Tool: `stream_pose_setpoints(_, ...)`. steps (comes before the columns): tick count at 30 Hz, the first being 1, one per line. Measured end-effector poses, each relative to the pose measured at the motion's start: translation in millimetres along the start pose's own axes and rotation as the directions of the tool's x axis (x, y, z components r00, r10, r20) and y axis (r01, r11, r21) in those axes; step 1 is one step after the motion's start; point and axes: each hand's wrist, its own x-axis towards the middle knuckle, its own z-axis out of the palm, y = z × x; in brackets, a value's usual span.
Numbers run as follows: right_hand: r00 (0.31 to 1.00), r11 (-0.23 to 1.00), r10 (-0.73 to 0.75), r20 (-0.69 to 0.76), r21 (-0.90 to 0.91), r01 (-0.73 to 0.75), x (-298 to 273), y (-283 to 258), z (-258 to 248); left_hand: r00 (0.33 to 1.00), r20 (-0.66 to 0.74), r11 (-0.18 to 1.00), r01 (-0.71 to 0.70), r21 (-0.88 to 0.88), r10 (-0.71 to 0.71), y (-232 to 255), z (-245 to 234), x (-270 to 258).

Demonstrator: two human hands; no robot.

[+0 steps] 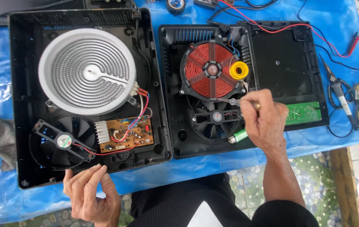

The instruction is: The person works on the internal components of an open electronic device, likely a speaker or fan assembly. They use a screwdriver to manipulate parts on a circuit board and a fan, and later use a brush to clean the interior of the device casing.

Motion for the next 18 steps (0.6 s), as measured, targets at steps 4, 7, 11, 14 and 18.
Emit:
stream_pose_setpoints(4,0.994,0.992,-0.103,0.022,-0.071,0.105,7.5,-2.2,8.4,0.999,-0.022,0.999,-0.031,0.035,0.032,5.5,-2.5,4.8)
stream_pose_setpoints(7,0.997,0.995,-0.064,0.034,-0.071,0.066,8.9,-5.0,8.5,0.999,0.048,0.997,0.007,0.071,-0.01,7.0,-15.3,2.6)
stream_pose_setpoints(11,0.998,0.997,-0.062,0.032,-0.054,0.064,5.9,-2.2,9.3,0.998,0.06,0.995,0.007,0.097,-0.013,-0.9,-19.9,-4.7)
stream_pose_setpoints(14,0.999,1.0,-0.026,0.022,0.007,0.026,0.4,-1.3,7.9,0.998,0.07,0.994,0.0,0.107,-0.007,-0.2,-17.4,-6.1)
stream_pose_setpoints(18,0.996,0.992,0.094,-0.003,0.088,-0.094,-6.7,2.4,6.1,1.0,0.025,0.997,-0.017,0.077,0.015,4.1,-10.8,-4.4)
